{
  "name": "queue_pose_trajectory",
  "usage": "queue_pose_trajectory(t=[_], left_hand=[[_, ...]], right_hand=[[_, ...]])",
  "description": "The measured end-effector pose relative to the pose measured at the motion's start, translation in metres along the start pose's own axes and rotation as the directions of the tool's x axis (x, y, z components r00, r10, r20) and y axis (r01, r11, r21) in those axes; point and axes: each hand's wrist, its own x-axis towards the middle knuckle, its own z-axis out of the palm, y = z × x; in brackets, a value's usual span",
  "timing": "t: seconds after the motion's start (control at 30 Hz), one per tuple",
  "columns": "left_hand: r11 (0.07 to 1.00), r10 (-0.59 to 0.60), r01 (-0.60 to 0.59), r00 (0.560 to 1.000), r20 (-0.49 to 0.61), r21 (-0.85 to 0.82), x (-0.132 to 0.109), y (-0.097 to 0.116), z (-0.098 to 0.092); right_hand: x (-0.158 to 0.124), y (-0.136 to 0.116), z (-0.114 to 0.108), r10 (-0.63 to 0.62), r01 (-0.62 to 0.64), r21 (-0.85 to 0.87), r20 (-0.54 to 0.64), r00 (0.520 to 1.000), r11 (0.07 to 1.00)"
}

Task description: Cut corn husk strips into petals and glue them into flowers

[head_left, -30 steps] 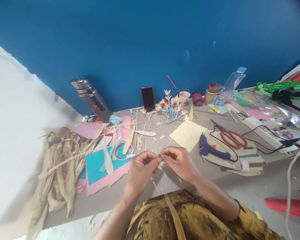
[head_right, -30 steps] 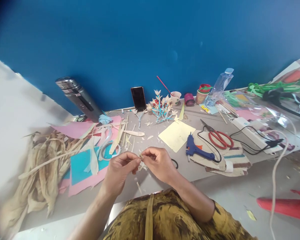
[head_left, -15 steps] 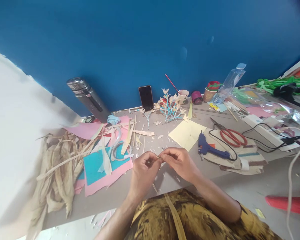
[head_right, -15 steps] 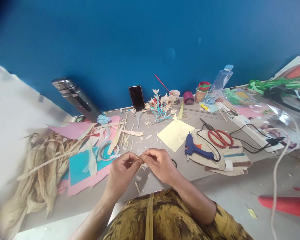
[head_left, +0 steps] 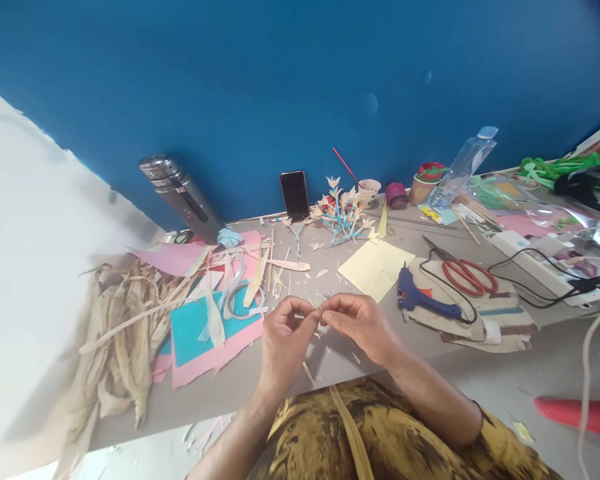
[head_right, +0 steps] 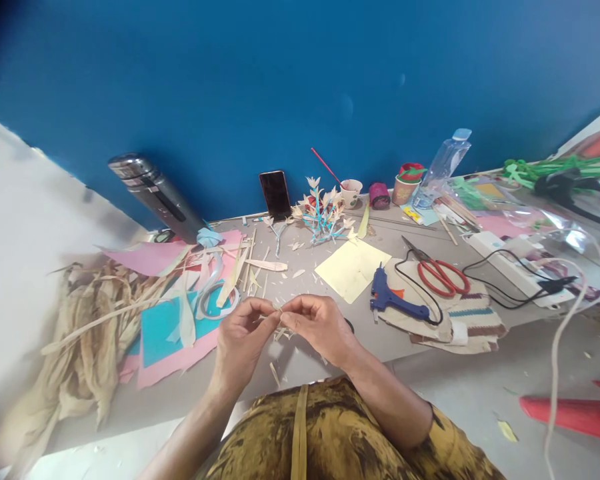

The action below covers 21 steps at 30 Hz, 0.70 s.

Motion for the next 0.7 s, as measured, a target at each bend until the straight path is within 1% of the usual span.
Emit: queue_pose_trajectory(t=[0.07, 0.1, 0.2, 0.27, 0.37, 0.43, 0.5, 0.6, 0.7], left_hand=[[1.0, 0.003, -0.003, 1.0, 0.011, 0.008, 0.0, 0.0, 0.0], [0.999, 0.028, -0.029, 0.999, 0.021, 0.017, -0.001, 0.0, 0.0], [0.984, 0.164, -0.165, 0.986, 0.022, 0.073, -0.002, 0.001, 0.0], [0.974, 0.2, -0.198, 0.98, 0.0, 0.111, -0.003, 0.001, 0.0], [0.983, 0.122, -0.118, 0.992, -0.02, 0.14, -0.003, 0.001, -0.002], [0.988, 0.063, -0.059, 0.998, -0.024, 0.143, -0.003, 0.0, -0.002], [0.99, 0.033, -0.032, 0.999, -0.01, 0.14, -0.003, 0.0, -0.002], [0.988, 0.042, -0.047, 0.998, 0.041, 0.145, -0.004, 0.0, -0.002], [0.987, 0.057, -0.072, 0.993, 0.105, 0.143, -0.006, 0.002, -0.003]], right_hand=[[0.001, 0.0, 0.002, 0.013, -0.013, 0.015, -0.019, 1.0, 1.0], [0.002, 0.0, 0.003, 0.028, -0.027, 0.038, -0.028, 0.999, 0.999], [0.003, 0.003, 0.004, 0.098, -0.095, 0.123, -0.016, 0.995, 0.988], [0.003, 0.003, 0.004, 0.108, -0.106, 0.1, -0.016, 0.994, 0.989], [0.001, -0.001, 0.002, 0.038, -0.043, -0.084, -0.064, 0.997, 0.996], [-0.002, -0.006, 0.001, -0.008, -0.008, -0.207, -0.074, 0.997, 0.978], [-0.004, -0.012, 0.002, -0.022, 0.006, -0.257, -0.061, 0.998, 0.966], [-0.004, -0.015, 0.004, -0.014, 0.005, -0.202, -0.045, 0.999, 0.979], [-0.002, -0.01, 0.003, 0.042, -0.046, -0.083, -0.049, 0.998, 0.995]])
